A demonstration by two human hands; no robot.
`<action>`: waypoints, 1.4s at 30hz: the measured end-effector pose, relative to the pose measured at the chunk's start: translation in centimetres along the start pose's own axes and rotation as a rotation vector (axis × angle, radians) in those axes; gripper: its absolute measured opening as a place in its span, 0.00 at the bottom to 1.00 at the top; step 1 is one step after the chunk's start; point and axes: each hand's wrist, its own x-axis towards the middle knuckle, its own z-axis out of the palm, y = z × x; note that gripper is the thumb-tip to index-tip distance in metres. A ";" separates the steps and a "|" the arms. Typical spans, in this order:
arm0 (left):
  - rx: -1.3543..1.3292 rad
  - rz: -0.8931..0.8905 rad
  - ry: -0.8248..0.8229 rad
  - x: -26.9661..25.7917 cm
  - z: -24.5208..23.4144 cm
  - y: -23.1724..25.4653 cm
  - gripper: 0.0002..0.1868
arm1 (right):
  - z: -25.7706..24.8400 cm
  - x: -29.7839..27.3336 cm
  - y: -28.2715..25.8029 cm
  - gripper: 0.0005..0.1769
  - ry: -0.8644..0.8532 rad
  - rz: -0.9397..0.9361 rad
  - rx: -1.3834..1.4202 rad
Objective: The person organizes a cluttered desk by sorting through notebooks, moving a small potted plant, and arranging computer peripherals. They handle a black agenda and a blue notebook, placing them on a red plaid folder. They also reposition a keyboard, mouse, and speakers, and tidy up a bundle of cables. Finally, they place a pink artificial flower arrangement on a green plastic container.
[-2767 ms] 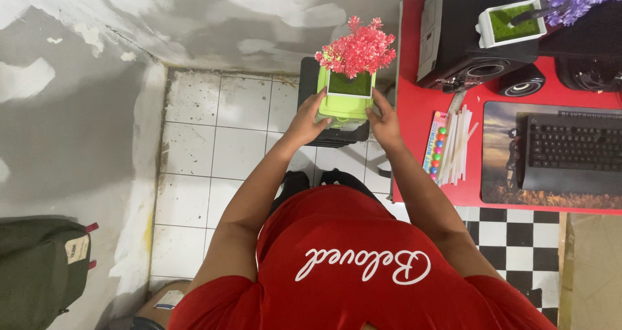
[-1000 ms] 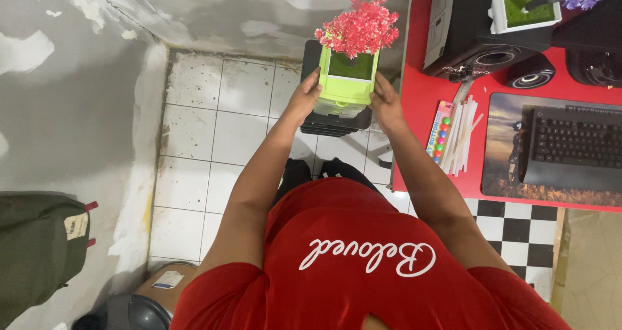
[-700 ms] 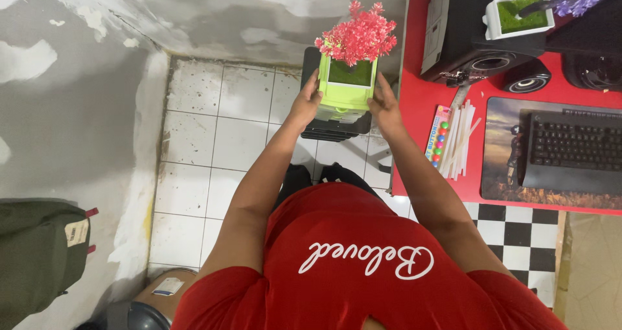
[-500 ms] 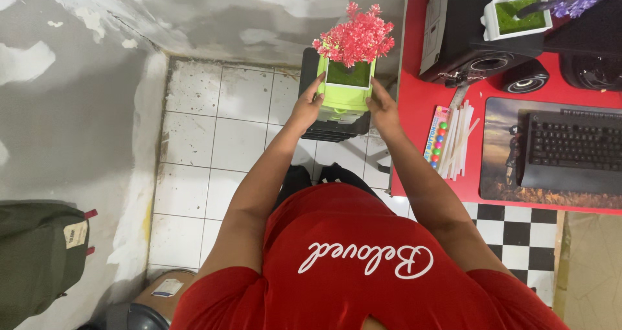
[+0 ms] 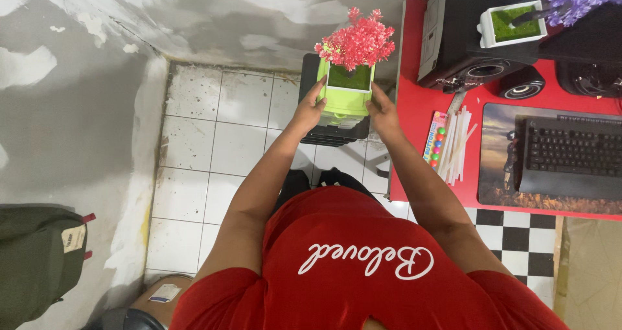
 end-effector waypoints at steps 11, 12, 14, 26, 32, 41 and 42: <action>0.062 0.106 0.101 -0.4 -0.6 -3.3 0.38 | 1.9 -4.6 -1.9 0.31 0.229 -0.099 -0.295; 0.079 0.121 0.124 -1.2 -0.7 -3.8 0.39 | 2.0 -6.1 -2.0 0.31 0.250 -0.118 -0.290; 0.044 0.149 0.151 -3.1 -0.9 -4.8 0.39 | 1.8 -8.8 -2.0 0.32 0.254 -0.193 -0.325; -0.216 -0.206 0.385 -17.3 -0.7 -3.8 0.32 | -0.9 -16.9 0.4 0.34 0.059 -0.197 -0.347; -0.277 -0.069 0.281 -18.6 2.9 -2.5 0.30 | -0.4 -20.9 -0.1 0.38 -0.063 -0.297 -0.394; -0.211 -0.013 0.109 -27.8 3.8 -0.8 0.27 | 3.0 -29.7 -0.2 0.42 0.104 -0.230 -0.151; -0.202 -0.028 0.110 -29.6 3.5 -0.7 0.27 | 3.6 -31.3 -0.1 0.40 0.121 -0.234 -0.156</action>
